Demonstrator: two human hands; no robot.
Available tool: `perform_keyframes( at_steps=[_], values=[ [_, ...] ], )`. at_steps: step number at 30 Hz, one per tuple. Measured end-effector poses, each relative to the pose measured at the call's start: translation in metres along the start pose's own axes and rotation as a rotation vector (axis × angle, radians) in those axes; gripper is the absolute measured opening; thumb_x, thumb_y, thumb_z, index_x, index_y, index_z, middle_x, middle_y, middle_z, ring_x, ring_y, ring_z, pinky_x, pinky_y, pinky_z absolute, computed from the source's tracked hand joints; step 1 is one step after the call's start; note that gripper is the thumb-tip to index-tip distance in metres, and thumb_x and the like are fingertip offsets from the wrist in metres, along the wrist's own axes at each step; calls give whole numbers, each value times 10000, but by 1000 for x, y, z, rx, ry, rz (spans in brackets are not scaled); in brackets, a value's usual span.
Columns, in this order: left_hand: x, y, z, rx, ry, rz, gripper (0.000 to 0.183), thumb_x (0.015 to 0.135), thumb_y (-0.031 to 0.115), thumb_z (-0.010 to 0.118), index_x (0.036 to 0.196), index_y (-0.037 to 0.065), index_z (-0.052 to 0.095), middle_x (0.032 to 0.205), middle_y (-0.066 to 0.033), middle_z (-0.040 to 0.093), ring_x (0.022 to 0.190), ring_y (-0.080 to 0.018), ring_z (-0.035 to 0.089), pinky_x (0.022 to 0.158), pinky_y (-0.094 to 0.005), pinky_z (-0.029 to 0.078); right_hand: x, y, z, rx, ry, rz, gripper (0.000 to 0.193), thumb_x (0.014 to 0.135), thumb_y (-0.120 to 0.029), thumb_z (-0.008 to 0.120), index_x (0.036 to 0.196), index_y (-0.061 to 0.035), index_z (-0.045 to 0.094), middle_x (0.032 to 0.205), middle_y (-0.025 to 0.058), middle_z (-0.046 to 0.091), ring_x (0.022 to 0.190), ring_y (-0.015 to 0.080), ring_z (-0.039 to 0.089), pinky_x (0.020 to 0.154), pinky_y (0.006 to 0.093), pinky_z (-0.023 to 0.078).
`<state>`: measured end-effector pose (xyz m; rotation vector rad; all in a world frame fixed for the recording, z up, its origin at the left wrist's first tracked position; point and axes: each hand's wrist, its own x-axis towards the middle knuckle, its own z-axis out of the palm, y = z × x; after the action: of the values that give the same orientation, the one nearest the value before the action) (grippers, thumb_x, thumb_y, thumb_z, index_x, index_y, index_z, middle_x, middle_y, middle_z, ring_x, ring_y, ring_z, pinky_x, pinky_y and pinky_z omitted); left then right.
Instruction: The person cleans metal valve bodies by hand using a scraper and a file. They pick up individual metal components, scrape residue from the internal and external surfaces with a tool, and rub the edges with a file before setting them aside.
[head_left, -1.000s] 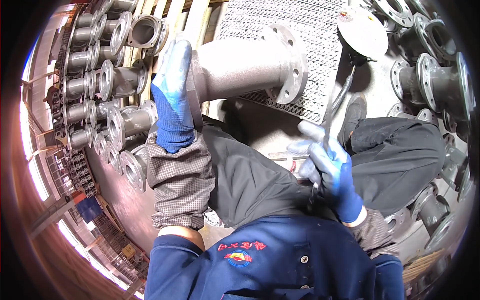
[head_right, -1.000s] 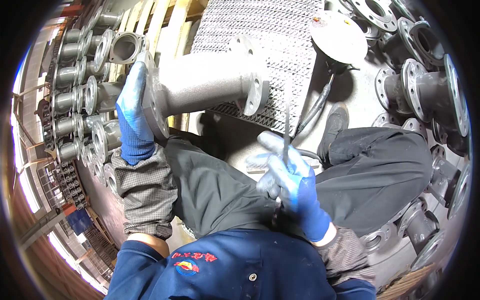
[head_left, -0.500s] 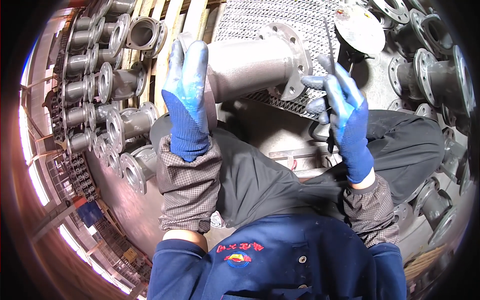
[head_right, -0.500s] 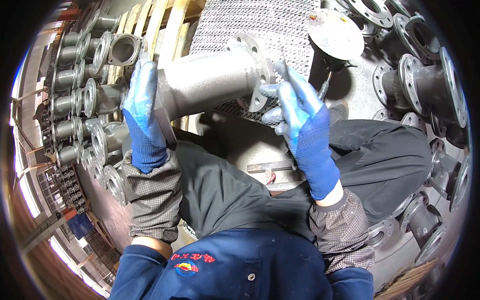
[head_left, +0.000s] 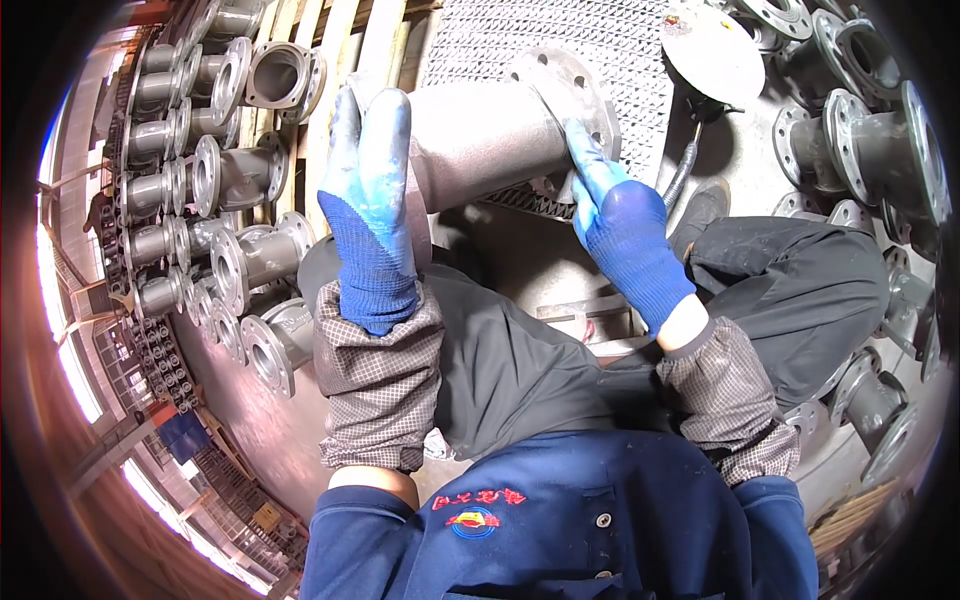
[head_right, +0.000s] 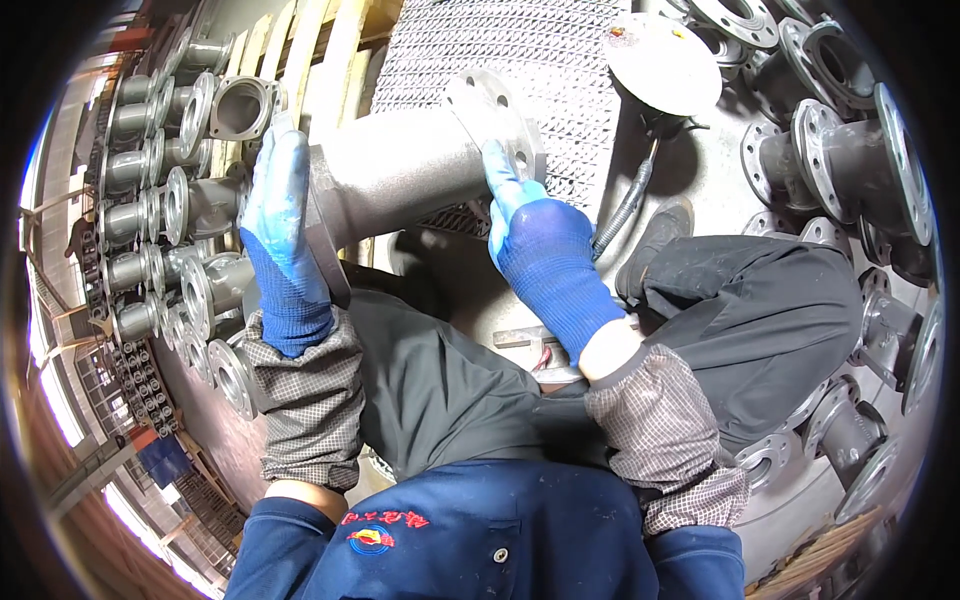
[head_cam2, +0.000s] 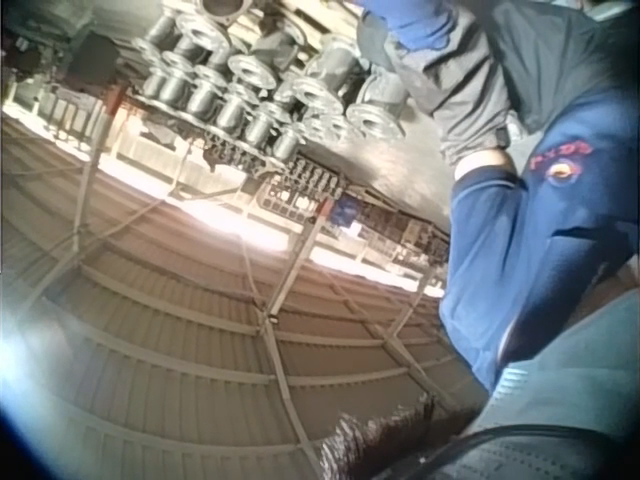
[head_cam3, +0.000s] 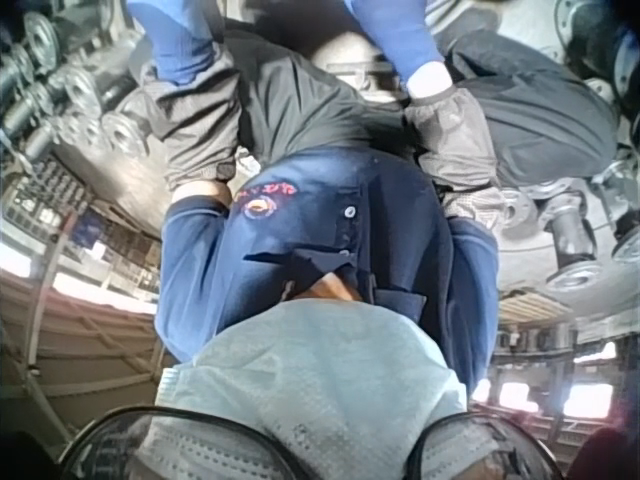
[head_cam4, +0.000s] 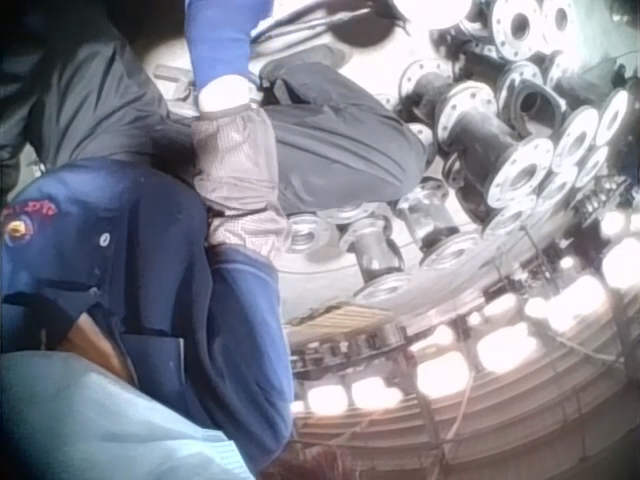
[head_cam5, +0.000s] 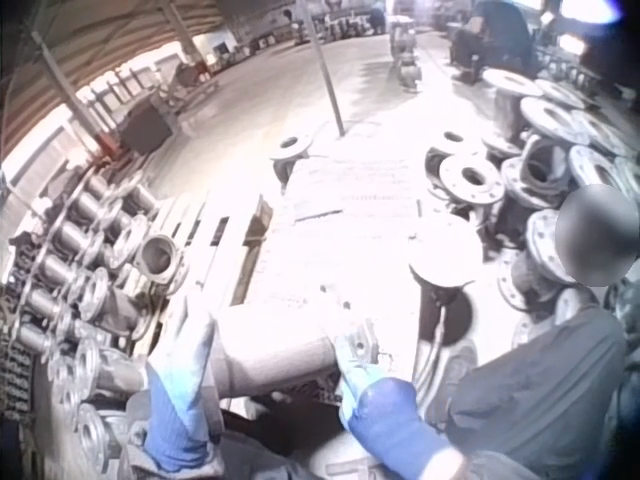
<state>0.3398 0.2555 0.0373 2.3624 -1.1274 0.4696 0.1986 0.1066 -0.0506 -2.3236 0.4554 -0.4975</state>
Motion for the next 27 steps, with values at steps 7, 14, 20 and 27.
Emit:
perform_keyframes(
  at_steps=[7,14,20,27],
  values=[
    [3,6,5,-177,71,-91,279,882,123,551,1132,0,567,1121,-209,552,969,-302,570,825,-332,461,15,4,0,137,-33,99,449,829,-47,524,1272,-115,496,946,217,613,787,363,623,677,396,509],
    [7,-9,9,329,8,122,322,838,67,553,1158,83,589,1156,-214,535,957,-350,579,812,-380,483,29,7,-6,190,-133,217,391,831,-83,520,1221,-101,539,888,231,611,763,373,621,679,402,507],
    [3,-6,7,159,69,126,305,871,62,529,1173,77,575,1144,-236,531,972,-346,572,832,-366,478,22,19,7,127,-54,59,415,836,-99,509,1250,-125,516,948,215,615,796,365,622,706,397,509],
    [9,4,0,125,-105,3,414,873,29,442,1284,-21,438,1227,-252,506,1128,-392,515,973,-421,409,34,14,-6,102,-182,197,407,833,-112,492,1236,-150,531,764,240,592,660,400,593,626,445,494]
  ],
)
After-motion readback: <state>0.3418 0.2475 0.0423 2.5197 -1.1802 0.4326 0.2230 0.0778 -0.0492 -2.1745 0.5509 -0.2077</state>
